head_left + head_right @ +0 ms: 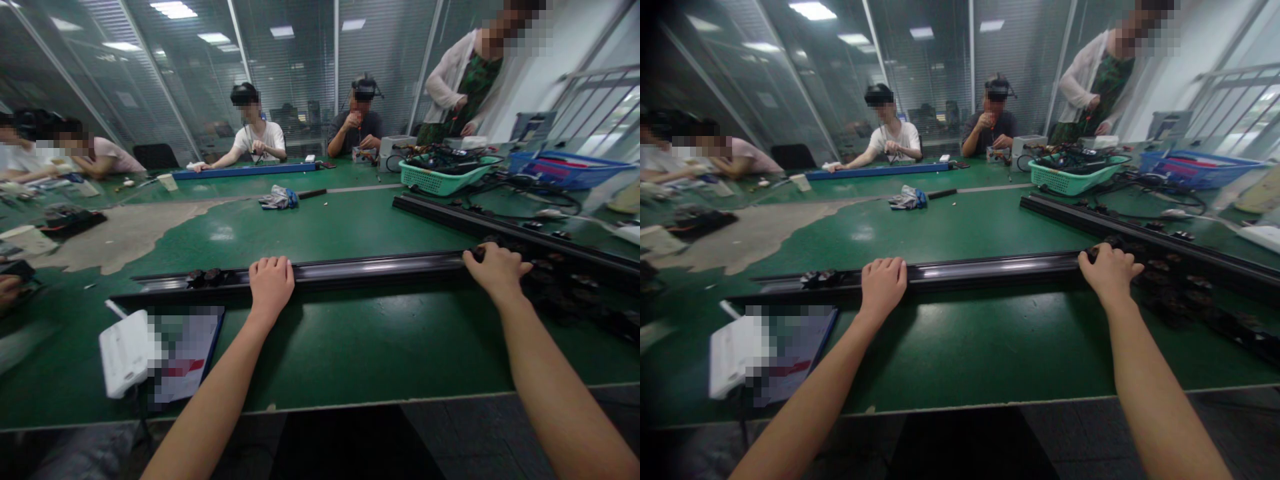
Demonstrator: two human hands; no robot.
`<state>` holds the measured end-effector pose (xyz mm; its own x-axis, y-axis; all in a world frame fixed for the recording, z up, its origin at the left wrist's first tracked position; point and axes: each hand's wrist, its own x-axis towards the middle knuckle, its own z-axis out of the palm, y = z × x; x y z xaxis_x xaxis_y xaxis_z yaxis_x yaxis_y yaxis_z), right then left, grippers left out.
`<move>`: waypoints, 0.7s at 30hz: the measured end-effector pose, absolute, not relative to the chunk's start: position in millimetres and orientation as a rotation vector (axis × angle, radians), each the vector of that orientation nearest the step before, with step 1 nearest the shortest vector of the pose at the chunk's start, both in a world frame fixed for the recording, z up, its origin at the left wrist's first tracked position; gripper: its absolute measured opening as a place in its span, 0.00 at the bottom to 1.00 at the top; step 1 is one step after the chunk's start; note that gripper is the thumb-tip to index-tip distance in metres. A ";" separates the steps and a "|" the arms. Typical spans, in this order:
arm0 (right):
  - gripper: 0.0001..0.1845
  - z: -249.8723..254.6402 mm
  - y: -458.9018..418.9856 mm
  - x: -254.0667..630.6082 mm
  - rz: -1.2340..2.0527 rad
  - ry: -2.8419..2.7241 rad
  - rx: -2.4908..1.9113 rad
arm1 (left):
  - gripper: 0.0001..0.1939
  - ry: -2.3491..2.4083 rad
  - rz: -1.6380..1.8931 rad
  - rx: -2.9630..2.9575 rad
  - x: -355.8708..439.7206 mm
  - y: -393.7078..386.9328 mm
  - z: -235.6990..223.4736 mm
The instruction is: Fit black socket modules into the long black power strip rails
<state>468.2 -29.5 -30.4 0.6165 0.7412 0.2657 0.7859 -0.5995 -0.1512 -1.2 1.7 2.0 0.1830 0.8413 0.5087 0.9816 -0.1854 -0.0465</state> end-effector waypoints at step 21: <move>0.33 -38.5 -29.3 484.9 -0.277 -1.147 -2.591 | 0.18 -1.726 -0.549 -2.104 -0.5 1.6 2.0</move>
